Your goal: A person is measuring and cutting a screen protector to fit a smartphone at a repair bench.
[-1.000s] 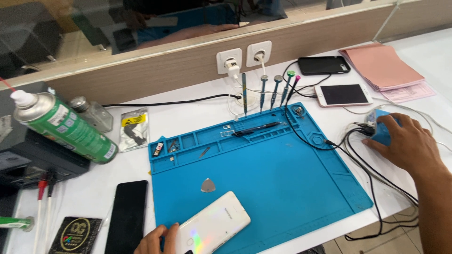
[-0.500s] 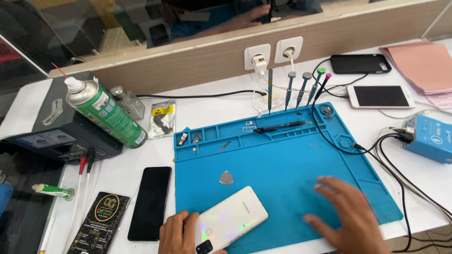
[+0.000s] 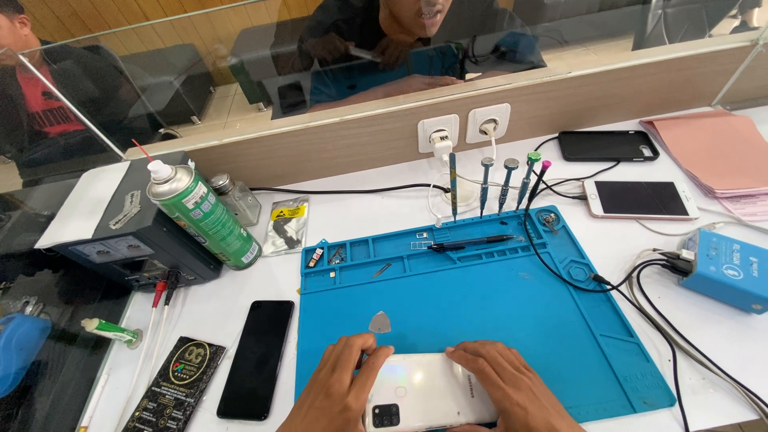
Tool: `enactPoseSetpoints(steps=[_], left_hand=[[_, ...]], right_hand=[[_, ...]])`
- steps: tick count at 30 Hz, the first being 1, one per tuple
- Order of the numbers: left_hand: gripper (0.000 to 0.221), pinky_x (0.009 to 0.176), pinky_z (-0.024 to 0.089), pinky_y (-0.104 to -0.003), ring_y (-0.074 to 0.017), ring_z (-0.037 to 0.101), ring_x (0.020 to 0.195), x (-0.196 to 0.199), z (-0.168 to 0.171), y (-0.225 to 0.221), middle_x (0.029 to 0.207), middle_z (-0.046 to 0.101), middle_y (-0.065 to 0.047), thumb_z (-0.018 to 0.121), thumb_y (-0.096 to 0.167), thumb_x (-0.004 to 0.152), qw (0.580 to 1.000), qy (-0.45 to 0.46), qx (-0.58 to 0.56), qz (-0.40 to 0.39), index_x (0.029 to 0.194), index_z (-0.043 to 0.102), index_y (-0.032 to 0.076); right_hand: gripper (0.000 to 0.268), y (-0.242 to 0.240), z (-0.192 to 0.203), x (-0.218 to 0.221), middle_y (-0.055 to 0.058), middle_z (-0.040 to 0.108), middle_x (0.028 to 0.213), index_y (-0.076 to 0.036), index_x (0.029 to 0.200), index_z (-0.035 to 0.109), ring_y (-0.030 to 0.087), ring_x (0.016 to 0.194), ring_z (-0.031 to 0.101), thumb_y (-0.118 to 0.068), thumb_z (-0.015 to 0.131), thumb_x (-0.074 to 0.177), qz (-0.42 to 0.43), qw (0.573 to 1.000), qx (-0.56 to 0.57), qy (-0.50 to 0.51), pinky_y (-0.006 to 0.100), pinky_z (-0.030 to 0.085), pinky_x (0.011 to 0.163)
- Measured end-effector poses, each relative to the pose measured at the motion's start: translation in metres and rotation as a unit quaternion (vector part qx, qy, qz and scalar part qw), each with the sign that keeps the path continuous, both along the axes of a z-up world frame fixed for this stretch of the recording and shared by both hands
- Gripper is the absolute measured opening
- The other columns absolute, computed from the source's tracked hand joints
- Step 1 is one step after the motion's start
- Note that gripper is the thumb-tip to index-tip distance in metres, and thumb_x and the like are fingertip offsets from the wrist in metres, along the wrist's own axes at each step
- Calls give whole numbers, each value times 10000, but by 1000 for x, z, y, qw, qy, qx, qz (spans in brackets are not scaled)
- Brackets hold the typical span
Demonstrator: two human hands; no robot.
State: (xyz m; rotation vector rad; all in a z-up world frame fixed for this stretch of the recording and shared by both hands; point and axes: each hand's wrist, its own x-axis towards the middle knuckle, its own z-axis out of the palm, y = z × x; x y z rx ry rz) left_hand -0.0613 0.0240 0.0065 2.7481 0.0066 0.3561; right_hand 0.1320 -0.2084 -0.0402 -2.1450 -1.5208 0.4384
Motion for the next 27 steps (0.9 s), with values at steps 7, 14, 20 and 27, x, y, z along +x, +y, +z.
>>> enactPoseSetpoints(steps=[7,14,20,27], left_hand=[[994,874,515,-446,-350,473,1235,27,-15,-10,1410,335,-173,787,613,851,988,110,-108,-25,1499,371,-15],[962,985,408,-512,-376,459,1237,27,-9,-8,1337,414,-169,659,786,797,992,107,-60,-7,1386,479,48],[928,1119,335,-545,-379,406,1406,35,3,25,1399,474,-191,364,780,914,986,108,-129,5,1406,520,9],[497,919,461,-434,-279,549,1090,69,-22,77,1181,547,-51,768,485,878,980,172,-31,96,1199,614,139]], right_hand=[[923,-25,-7,11,-4,559,1477,-242,1471,510,252,1372,484,-681,893,756,-62,997,37,-40,483,408,1092],[898,-21,-8,16,-79,566,1496,-284,1458,540,228,1380,450,-680,887,731,-56,997,29,-39,505,384,1088],[904,-21,-14,16,-130,514,1546,-350,1443,527,200,1392,436,-741,871,704,-72,996,-32,-45,508,390,1097],[954,-22,-24,15,-161,470,1581,-362,1458,496,196,1426,409,-765,868,677,-92,992,-59,-64,501,366,1149]])
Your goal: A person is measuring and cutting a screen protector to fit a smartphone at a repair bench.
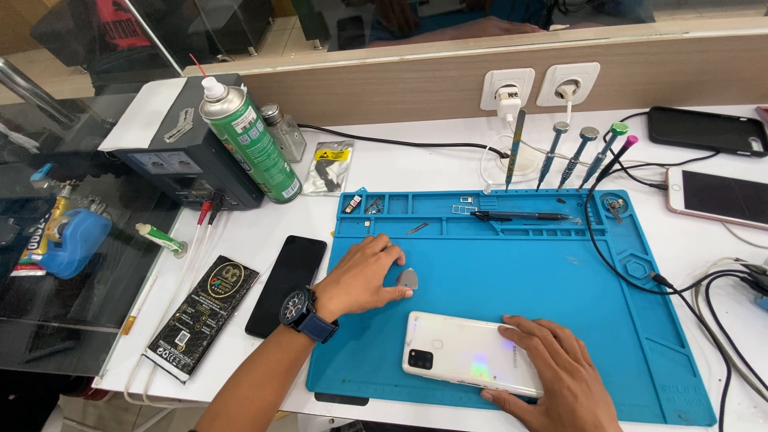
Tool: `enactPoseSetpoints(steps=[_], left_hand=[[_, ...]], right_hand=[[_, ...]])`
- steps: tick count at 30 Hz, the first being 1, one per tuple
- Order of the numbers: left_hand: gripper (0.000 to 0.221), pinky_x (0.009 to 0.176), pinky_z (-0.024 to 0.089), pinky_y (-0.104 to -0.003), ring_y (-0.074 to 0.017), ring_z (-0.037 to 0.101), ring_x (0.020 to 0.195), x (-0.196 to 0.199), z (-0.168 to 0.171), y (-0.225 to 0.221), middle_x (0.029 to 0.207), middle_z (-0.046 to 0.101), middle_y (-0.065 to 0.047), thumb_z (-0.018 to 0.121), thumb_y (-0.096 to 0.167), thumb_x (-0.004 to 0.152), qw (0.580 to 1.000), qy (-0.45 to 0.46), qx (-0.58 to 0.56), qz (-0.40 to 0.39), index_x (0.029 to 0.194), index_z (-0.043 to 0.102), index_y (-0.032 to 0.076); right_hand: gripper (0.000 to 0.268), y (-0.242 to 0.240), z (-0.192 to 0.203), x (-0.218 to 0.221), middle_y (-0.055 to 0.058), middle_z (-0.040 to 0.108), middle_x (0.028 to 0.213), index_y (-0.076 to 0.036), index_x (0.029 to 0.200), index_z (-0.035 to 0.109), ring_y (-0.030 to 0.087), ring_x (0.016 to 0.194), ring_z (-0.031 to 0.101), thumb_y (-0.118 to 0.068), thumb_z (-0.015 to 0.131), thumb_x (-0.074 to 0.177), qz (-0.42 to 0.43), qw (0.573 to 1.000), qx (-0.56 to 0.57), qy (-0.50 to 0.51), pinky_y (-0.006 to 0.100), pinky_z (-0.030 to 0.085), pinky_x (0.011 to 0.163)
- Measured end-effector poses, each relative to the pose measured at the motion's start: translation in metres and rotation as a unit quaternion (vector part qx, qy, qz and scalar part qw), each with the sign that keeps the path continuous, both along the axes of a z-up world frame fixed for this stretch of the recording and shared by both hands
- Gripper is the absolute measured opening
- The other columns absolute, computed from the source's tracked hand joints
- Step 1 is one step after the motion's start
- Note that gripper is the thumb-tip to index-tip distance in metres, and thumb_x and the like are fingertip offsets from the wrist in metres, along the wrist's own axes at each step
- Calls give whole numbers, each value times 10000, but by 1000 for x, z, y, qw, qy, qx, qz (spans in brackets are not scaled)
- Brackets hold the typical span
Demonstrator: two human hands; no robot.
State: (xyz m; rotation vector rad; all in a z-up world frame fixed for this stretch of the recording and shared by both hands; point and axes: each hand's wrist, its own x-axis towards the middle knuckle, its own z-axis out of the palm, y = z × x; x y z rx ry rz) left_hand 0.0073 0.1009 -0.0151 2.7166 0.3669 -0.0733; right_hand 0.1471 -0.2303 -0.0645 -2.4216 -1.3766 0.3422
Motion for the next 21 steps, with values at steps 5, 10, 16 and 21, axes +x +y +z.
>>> enactPoseSetpoints(steps=[5,10,16,21], left_hand=[[389,891,461,-382,-203,538,1059,14,18,1,1085,578,0,785,438,859,995,80,-55,-1,1121,646,186],[90,910,459,-347,-164,526,1055,19,21,5,969,638,44,768,323,908,991,92,-87,-33,920,719,248],[189,824,501,-365,-172,595,947,23,23,0,1039,614,13,724,333,936,996,44,-76,-28,1096,705,235],[268,817,505,-371,-163,582,921,25,22,-13,1008,612,21,820,409,861,997,36,-61,-14,998,686,222]], right_hand=[[948,0,2,-1,-160,470,1580,-360,1465,491,200,1422,413,-761,859,688,-1,1000,2,3,508,365,1147],[911,-1,13,-5,-112,531,1529,-294,1441,524,208,1380,444,-715,864,708,29,998,56,-26,486,375,1107],[853,-2,20,-11,-52,565,1497,-231,1388,574,259,1332,498,-677,847,715,40,990,123,-57,490,432,1046],[775,-3,33,-16,-23,567,1498,-197,1375,584,281,1345,503,-613,805,761,60,983,155,-79,498,419,1074]])
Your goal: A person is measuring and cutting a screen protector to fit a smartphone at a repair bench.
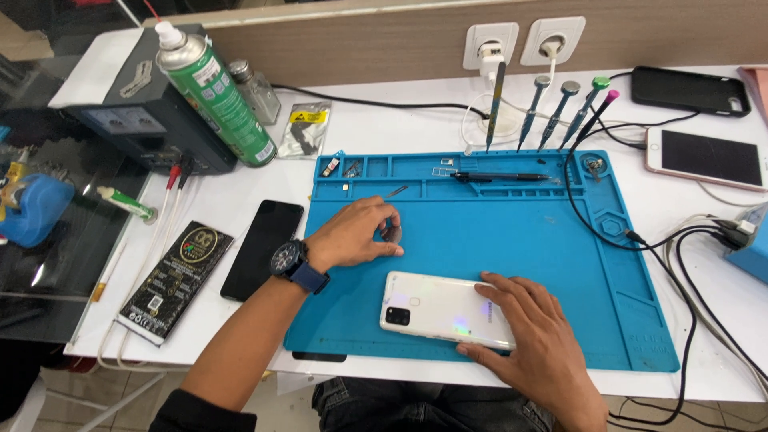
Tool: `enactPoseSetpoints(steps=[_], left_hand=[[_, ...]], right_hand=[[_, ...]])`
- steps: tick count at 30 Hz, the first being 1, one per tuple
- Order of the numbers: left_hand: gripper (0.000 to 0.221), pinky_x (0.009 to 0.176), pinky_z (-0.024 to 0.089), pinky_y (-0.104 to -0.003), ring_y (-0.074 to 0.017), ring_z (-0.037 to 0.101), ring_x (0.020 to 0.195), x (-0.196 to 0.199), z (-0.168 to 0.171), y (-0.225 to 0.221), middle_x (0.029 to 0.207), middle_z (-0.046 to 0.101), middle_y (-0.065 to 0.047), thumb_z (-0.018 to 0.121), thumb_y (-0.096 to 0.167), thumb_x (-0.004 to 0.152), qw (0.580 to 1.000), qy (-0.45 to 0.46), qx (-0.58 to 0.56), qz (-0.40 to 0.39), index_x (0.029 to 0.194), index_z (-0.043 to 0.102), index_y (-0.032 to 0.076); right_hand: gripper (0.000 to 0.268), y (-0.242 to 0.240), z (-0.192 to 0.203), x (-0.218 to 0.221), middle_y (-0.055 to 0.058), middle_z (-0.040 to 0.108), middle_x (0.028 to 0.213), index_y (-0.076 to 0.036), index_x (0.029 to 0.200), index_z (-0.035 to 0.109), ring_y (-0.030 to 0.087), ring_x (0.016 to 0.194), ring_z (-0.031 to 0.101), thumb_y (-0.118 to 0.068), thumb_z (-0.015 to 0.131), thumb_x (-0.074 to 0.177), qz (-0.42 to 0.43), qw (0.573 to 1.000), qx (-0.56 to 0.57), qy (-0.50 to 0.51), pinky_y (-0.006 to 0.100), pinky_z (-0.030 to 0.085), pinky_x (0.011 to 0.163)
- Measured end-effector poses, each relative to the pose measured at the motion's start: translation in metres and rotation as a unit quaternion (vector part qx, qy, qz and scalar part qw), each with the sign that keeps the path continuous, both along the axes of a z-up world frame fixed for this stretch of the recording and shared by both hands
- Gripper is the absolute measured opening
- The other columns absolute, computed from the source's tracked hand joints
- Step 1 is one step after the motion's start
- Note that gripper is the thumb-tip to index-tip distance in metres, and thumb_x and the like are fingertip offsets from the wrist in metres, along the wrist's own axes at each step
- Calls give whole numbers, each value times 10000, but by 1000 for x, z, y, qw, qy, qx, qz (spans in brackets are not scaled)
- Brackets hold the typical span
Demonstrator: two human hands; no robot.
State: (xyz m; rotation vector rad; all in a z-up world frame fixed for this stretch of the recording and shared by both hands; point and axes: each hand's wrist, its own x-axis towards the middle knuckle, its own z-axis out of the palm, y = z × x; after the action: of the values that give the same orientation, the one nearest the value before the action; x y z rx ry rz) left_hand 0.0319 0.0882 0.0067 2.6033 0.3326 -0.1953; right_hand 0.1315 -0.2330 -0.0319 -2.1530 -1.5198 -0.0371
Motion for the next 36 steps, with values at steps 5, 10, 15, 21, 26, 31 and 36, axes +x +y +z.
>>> enactPoseSetpoints(steps=[5,10,15,21,26,31,36], left_hand=[[304,862,461,-378,-199,546,1032,5,-8,5,1067,583,17,807,420,877,999,39,3,18,1074,667,237],[224,755,543,-378,-191,651,886,9,-10,10,1013,674,-25,807,223,910,999,-15,-48,-3,932,590,176],[150,646,512,-360,-191,620,759,24,-33,33,857,685,-22,797,124,904,969,-240,25,56,889,650,151],[79,701,522,-445,-300,621,821,27,-67,50,923,662,-88,699,18,911,925,-350,146,22,892,687,94],[148,893,545,-473,-312,690,936,16,-67,58,1009,773,-134,729,154,957,936,-311,161,7,1012,815,46],[221,720,429,-469,-305,496,949,8,-80,64,1041,516,-78,648,207,1016,925,-300,233,-24,1140,800,106],[268,810,419,-504,-307,473,1006,4,-80,61,1117,525,-88,550,226,1058,920,-257,295,-17,1232,672,63]], right_hand=[[775,0,-4,-1,-29,554,1510,-200,1394,568,283,1346,493,-626,768,778,-6,1000,-5,-6,497,419,1068],[741,-2,1,-4,-18,575,1488,-194,1367,587,279,1355,486,-610,790,788,3,1000,2,-3,517,423,1063],[738,-4,4,-5,-25,583,1481,-186,1377,584,276,1347,483,-615,775,806,2,1000,2,4,509,414,1066],[741,-2,9,-5,6,575,1490,-171,1391,573,299,1354,477,-591,779,817,10,1000,-4,9,515,411,1069],[721,-3,12,-10,16,603,1463,-145,1369,598,294,1344,499,-565,778,811,23,1000,18,-6,509,415,1071],[700,-1,8,-10,-9,605,1460,-198,1359,592,286,1321,518,-540,791,781,0,1000,3,7,485,429,1044],[729,2,7,-15,2,622,1454,-163,1341,606,299,1353,510,-536,795,744,-21,1000,-20,4,481,425,1077]])
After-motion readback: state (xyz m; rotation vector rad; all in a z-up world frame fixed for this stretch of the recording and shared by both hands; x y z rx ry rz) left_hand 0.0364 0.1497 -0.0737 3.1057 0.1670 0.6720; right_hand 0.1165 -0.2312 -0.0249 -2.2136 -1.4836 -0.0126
